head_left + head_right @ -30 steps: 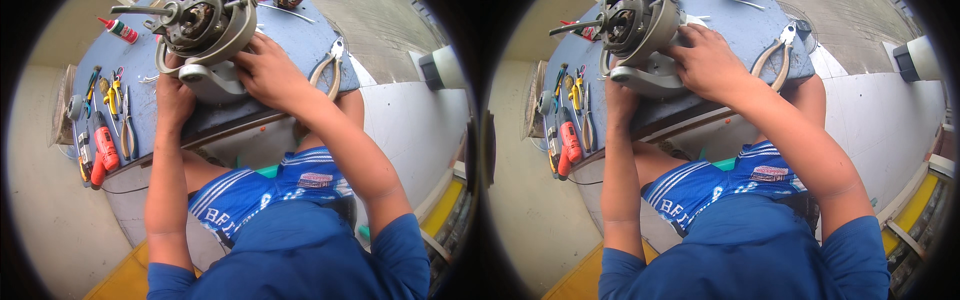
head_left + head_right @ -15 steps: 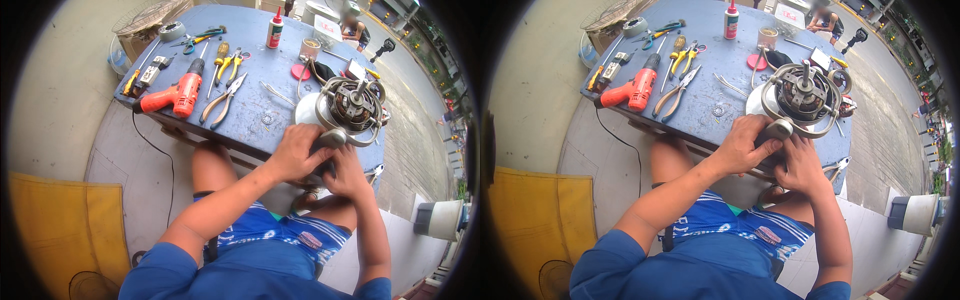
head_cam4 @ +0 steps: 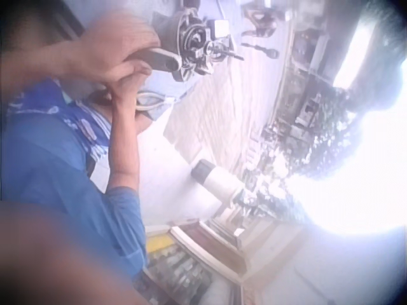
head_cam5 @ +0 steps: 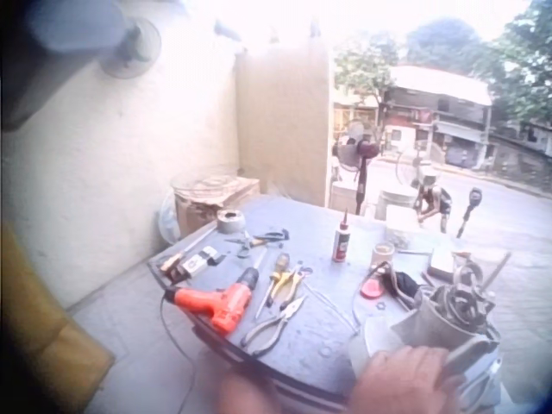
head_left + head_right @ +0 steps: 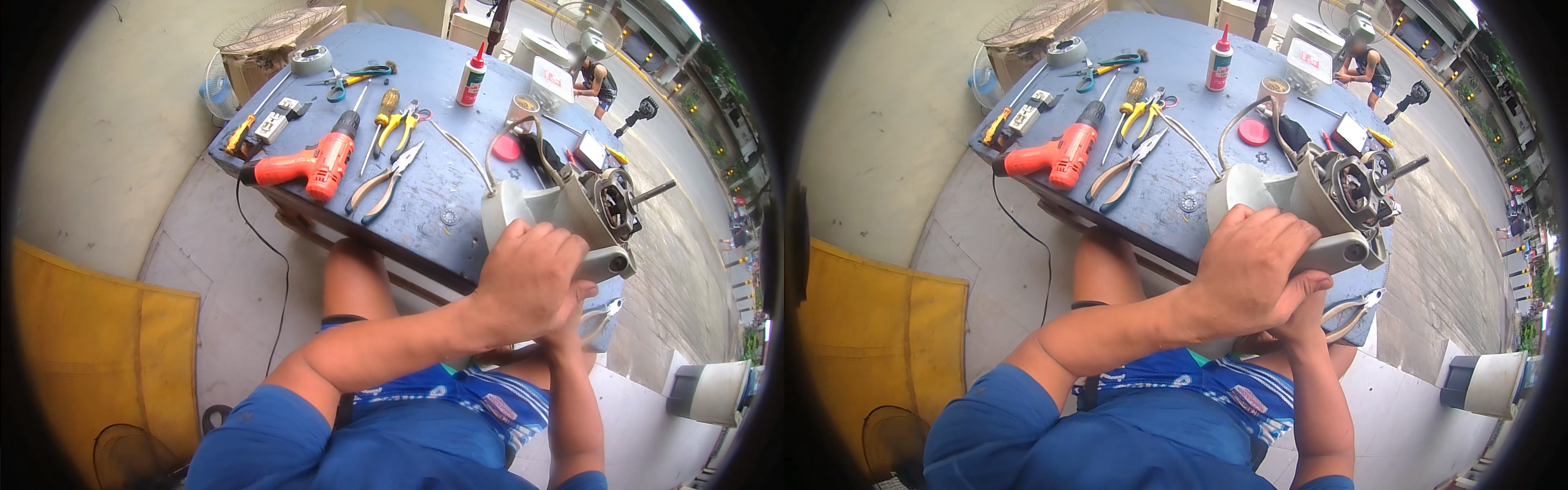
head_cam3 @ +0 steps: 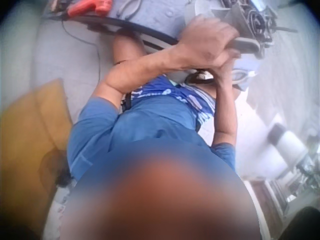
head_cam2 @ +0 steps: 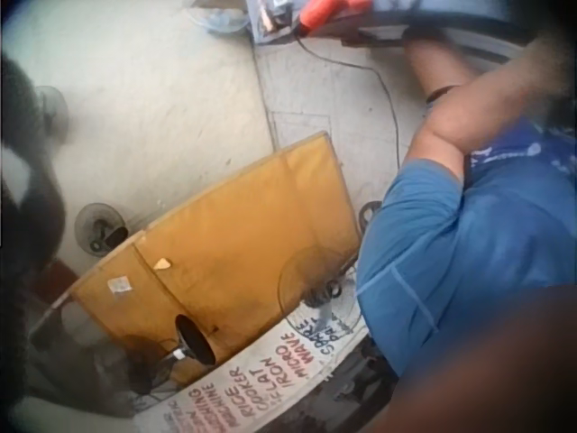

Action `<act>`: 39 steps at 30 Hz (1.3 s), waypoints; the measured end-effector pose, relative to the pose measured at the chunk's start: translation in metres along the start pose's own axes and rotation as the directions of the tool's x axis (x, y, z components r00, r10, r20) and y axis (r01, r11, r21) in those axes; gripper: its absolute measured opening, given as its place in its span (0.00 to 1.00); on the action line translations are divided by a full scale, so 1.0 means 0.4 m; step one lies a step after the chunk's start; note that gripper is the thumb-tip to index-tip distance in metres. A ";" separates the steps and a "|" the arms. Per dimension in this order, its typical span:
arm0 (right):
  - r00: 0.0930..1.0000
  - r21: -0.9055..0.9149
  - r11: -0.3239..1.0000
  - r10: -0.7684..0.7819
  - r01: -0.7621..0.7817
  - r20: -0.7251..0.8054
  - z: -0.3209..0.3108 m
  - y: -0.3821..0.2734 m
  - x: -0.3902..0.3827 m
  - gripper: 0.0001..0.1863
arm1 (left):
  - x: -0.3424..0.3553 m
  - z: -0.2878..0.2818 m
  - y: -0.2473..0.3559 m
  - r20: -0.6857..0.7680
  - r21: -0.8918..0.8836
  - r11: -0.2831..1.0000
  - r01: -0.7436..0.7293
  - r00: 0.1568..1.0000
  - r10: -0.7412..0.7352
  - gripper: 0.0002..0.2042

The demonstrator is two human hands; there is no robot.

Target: The person disassembles a small motor assembly, removes screws with a cordless drill, and manipulates internal components with pliers. They reassemble the unit into a horn-shaped housing and continue adjusting internal parts.

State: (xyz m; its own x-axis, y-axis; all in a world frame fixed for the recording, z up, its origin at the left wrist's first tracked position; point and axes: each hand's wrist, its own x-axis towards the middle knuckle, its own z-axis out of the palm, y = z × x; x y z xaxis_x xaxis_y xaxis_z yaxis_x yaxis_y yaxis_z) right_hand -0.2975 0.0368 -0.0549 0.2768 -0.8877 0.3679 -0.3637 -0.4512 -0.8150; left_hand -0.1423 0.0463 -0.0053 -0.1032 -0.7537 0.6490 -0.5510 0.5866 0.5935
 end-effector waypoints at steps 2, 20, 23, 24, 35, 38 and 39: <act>0.999 -0.006 1.000 -0.006 0.005 -0.037 -0.002 0.005 0.013 0.31 | 0.044 -0.009 0.020 0.103 0.065 0.998 0.025 0.994 -0.032 0.21; 0.989 0.003 0.990 0.138 -0.138 -0.047 -0.102 0.072 0.052 0.46 | 0.218 -0.002 -0.010 -0.220 -0.029 0.936 -0.351 0.916 0.336 0.13; 0.936 0.135 0.948 0.308 -0.287 -0.169 -0.072 0.058 0.022 0.50 | 0.234 -0.219 -0.283 -0.442 0.251 0.920 -0.302 0.809 0.387 0.09; 0.929 0.177 0.946 0.306 -0.272 -0.209 -0.054 0.051 0.009 0.48 | 0.243 -0.297 -0.392 -0.474 0.271 0.952 -0.143 0.841 0.261 0.07; 0.896 0.411 0.854 0.414 -0.319 -0.164 -0.006 -0.023 0.013 0.49 | 0.197 -0.608 -1.077 0.010 0.836 0.481 0.265 0.869 -0.495 0.17; 0.864 0.477 0.829 0.442 -0.292 -0.241 0.027 -0.026 0.000 0.47 | 0.202 -0.607 -1.119 0.038 0.866 0.439 0.239 0.844 -0.535 0.16; 0.864 0.495 0.816 0.452 -0.299 -0.223 0.033 -0.024 -0.003 0.46 | 0.203 -0.611 -1.136 0.033 0.879 0.423 0.219 0.859 -0.511 0.16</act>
State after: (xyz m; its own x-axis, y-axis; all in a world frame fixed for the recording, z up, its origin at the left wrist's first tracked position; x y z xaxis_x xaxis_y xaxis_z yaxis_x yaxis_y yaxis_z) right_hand -0.2827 0.0436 -0.0535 -0.1236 -0.9911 0.0495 0.0603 -0.0573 -0.9965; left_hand 0.3019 -0.2089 -0.1060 0.1660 -0.9568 0.2385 -0.9839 -0.1770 -0.0253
